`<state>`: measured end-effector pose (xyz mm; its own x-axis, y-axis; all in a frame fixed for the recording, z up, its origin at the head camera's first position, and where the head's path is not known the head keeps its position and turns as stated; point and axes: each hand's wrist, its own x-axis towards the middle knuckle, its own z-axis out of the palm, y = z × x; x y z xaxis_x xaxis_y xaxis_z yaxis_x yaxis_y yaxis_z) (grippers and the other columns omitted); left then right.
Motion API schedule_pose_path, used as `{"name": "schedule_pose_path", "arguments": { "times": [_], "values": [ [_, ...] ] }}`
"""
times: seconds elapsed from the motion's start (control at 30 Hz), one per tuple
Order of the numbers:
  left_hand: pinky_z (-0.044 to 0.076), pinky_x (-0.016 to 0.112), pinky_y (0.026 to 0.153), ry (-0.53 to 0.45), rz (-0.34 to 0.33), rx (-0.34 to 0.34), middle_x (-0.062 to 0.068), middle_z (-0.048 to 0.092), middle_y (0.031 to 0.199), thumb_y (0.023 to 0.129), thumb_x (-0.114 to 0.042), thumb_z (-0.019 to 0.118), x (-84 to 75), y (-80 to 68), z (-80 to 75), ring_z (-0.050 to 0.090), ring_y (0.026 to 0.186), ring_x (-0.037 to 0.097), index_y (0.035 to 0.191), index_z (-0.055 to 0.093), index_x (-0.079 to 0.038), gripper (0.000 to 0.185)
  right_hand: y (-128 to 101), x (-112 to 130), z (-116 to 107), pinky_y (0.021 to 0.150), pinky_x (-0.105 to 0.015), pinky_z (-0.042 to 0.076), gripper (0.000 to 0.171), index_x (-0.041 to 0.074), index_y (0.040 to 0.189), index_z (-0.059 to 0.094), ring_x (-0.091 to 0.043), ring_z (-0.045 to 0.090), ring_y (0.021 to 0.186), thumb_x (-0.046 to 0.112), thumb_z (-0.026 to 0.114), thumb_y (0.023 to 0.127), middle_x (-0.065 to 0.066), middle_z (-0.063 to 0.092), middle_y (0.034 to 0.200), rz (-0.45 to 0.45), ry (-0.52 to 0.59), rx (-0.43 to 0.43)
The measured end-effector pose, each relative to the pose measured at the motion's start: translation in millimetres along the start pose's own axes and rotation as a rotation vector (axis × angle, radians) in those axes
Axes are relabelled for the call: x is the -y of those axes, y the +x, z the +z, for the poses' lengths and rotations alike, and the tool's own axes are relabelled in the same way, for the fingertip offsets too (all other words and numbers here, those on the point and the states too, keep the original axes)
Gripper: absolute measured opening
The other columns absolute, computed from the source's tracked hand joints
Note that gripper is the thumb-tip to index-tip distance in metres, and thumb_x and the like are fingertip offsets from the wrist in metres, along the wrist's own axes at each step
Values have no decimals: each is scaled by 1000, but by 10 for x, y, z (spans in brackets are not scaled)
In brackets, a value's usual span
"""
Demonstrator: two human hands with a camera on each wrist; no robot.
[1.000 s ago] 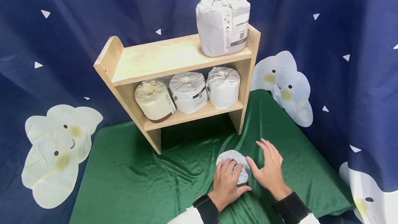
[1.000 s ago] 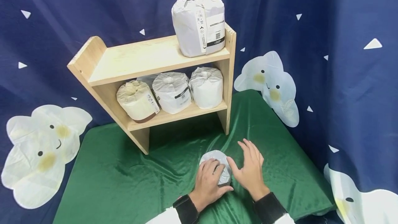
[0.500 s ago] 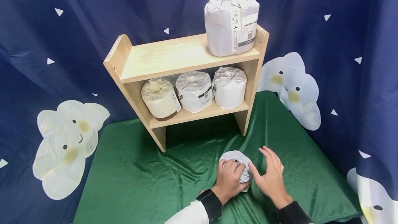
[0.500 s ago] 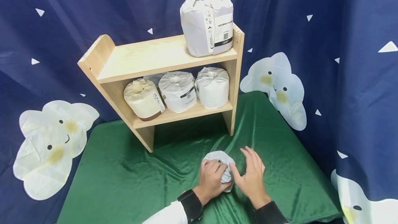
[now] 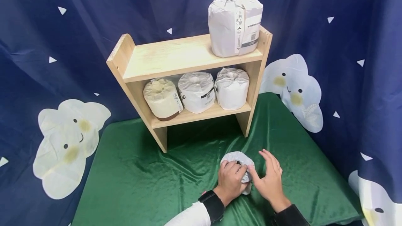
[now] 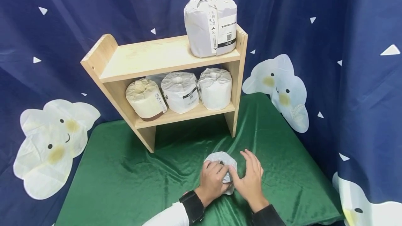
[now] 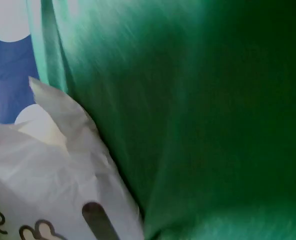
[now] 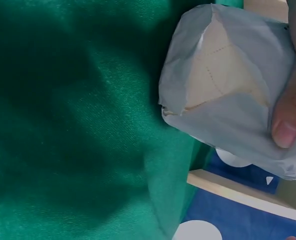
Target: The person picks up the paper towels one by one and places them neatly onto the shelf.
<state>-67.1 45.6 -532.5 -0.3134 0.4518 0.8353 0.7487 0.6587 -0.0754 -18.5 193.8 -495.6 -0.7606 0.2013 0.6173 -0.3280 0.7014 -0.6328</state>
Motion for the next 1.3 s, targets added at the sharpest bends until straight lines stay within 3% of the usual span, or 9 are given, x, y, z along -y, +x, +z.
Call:
{"name": "schedule_pose_path", "arguments": {
  "times": [0.37,0.57,1.07,1.3],
  "values": [
    [42,34,66,-29,50,-58,-4,51,63,64,-48,71,81,10,40,53,58,12,71,65,-20,30,-46,43,7,79,-54,28,58,-5,125,55,-46,44,116,12,76,73,-25,50,132,29,4,28],
    [41,32,64,-45,65,-49,-4,50,63,63,-53,72,113,23,29,52,58,12,68,63,-20,35,-56,47,3,79,-54,28,58,-6,124,55,-46,44,116,12,75,73,-26,51,131,23,4,18],
    [39,34,64,-24,39,-63,-3,49,62,57,-52,74,140,1,-44,51,57,13,68,64,-20,36,-146,31,-30,78,-53,28,57,-2,125,55,-45,44,116,12,76,74,-24,51,131,59,-4,31],
    [39,34,64,-7,31,-73,-2,50,63,63,-50,72,211,88,-83,52,57,14,70,66,-19,33,-106,28,-27,80,-54,28,58,-3,126,55,-45,44,117,12,76,74,-25,51,132,63,2,39]
  ]
}}
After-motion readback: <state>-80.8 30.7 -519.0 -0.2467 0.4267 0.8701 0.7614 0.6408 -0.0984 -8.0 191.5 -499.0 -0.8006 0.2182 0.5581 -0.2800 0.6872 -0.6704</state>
